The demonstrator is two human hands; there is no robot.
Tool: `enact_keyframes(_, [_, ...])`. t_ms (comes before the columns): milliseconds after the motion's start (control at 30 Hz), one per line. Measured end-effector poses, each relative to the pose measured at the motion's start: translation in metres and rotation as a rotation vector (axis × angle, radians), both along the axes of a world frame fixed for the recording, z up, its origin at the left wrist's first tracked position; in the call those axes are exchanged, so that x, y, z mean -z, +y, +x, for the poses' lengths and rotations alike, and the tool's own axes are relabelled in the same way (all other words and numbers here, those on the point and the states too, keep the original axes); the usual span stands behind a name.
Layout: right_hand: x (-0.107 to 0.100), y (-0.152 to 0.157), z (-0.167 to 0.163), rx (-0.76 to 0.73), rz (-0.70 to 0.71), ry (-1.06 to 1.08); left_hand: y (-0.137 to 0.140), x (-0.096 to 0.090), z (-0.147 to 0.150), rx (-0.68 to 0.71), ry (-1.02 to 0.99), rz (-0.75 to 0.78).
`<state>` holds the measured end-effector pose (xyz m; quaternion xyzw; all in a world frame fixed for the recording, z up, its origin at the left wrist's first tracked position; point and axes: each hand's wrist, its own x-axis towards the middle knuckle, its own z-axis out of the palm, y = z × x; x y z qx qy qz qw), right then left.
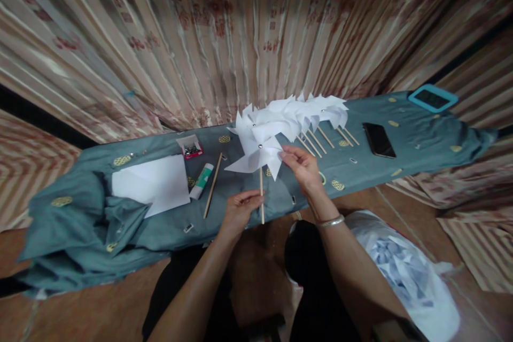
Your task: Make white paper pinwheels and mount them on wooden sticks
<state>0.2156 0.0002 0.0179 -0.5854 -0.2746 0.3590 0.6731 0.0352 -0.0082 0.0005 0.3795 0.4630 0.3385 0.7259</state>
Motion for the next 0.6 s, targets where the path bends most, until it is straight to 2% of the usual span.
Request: enact_keyframes(600, [0.0022, -0.0030, -0.0060, -0.022, -0.035, -0.009, 0.0001, 0.0070, 0.0052, -0.031, -0.046, -0.020])
